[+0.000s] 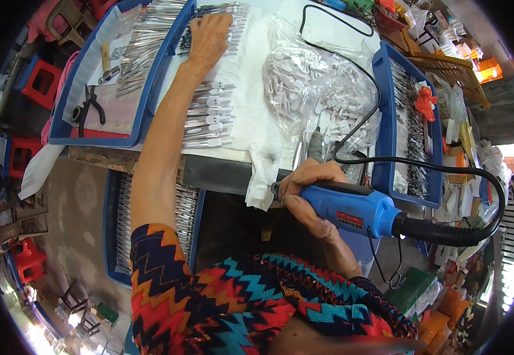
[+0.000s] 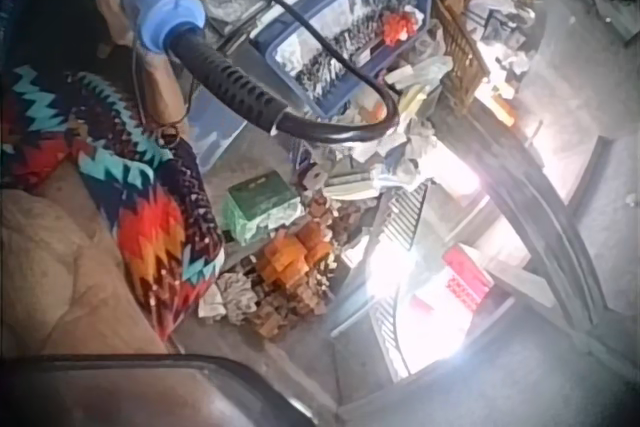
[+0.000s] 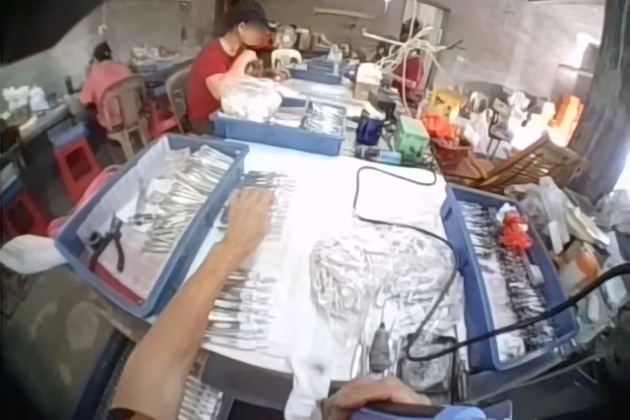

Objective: Polishing or grinding small metal tool components using a handheld power tool at a workbench.

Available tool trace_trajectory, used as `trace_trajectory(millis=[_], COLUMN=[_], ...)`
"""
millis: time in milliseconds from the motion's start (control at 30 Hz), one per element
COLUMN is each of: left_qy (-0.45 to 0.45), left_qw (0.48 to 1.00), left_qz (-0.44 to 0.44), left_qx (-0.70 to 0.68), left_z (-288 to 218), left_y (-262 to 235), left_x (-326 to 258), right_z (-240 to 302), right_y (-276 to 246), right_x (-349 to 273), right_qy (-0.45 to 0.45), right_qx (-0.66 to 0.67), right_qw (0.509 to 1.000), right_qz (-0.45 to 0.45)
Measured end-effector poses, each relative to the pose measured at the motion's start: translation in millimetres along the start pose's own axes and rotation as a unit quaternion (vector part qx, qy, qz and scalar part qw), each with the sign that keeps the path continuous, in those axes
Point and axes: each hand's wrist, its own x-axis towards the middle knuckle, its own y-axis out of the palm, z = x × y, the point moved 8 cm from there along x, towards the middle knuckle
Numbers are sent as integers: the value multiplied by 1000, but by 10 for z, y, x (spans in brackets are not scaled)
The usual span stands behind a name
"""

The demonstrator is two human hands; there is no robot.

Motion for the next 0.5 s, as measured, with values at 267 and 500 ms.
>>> trace_trajectory(millis=[267, 500], left_qy=[8, -274], left_qw=[975, 828], left_qz=[-203, -94], left_qx=[-92, -479], left_z=[-312, -909], left_y=[-1090, -1583], left_x=[-91, -932], right_z=[-38, -66], right_y=[14, -121], right_x=[-107, -113], right_qy=[-55, -19], right_qx=[20, -43], right_qw=[998, 995], right_qz=[-33, -88])
